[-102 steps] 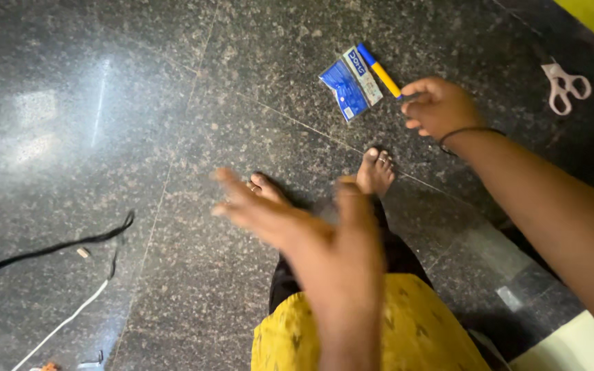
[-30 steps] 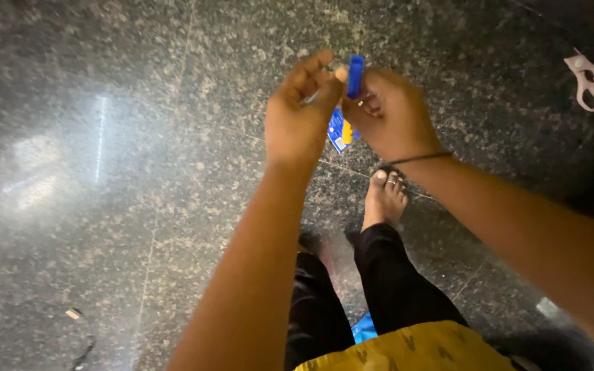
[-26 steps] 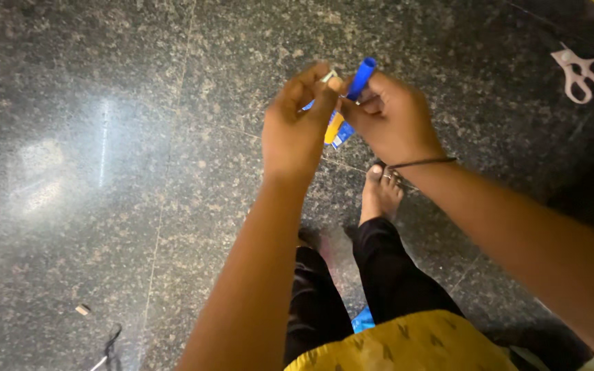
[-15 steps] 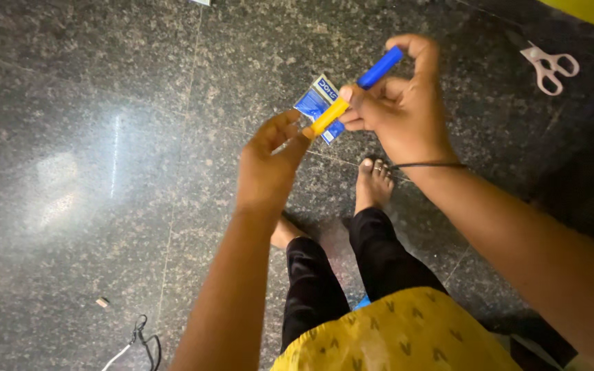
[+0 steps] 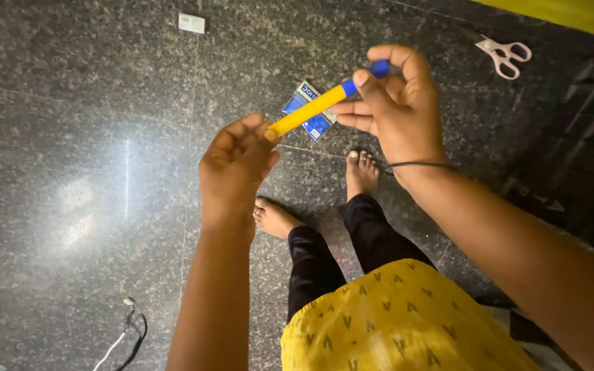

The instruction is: The person picks up a yellow highlighter and a package of color pens from the floor, places the highlighter on a desk shelf, and then picks up the package to put pens back inside.

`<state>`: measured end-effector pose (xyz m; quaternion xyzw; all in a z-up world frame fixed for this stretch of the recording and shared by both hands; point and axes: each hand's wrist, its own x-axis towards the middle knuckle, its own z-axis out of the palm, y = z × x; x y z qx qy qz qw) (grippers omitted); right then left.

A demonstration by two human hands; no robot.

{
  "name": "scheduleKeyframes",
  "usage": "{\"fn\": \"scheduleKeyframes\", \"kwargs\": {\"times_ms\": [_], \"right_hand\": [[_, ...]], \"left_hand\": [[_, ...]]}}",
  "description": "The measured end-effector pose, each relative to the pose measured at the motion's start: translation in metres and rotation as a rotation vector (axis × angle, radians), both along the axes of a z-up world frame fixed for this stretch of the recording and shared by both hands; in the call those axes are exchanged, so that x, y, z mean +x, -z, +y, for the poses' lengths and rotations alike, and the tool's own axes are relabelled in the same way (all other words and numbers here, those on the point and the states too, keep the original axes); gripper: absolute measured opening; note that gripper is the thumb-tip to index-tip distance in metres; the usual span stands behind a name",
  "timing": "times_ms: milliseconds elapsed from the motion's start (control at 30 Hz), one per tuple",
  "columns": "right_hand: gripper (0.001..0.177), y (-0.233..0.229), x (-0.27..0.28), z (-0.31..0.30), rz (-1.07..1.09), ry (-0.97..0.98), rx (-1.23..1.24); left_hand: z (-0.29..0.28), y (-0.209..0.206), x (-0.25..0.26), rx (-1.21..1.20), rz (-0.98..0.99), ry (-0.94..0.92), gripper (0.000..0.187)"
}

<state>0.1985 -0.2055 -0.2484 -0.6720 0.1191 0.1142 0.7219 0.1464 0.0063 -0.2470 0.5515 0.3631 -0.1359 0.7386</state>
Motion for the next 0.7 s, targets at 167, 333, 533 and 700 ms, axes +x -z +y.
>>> {"fn": "scheduleKeyframes", "kwargs": {"times_ms": [167, 333, 533, 700], "right_hand": [[0.019, -0.038, -0.01, 0.002, 0.116, 0.074, -0.053], [0.018, -0.062, -0.02, 0.001, 0.161, 0.075, -0.04], [0.021, -0.079, -0.027, -0.004, 0.184, 0.107, 0.07], [0.018, -0.099, -0.031, -0.008, 0.194, 0.109, 0.05]], "left_hand": [[0.004, -0.033, -0.013, -0.1, 0.003, -0.167, 0.038], [0.008, -0.066, -0.026, -0.09, -0.002, -0.202, 0.037], [0.008, -0.093, -0.03, -0.09, -0.039, -0.21, 0.035], [0.003, -0.111, -0.028, -0.085, -0.04, -0.216, 0.029]]}}
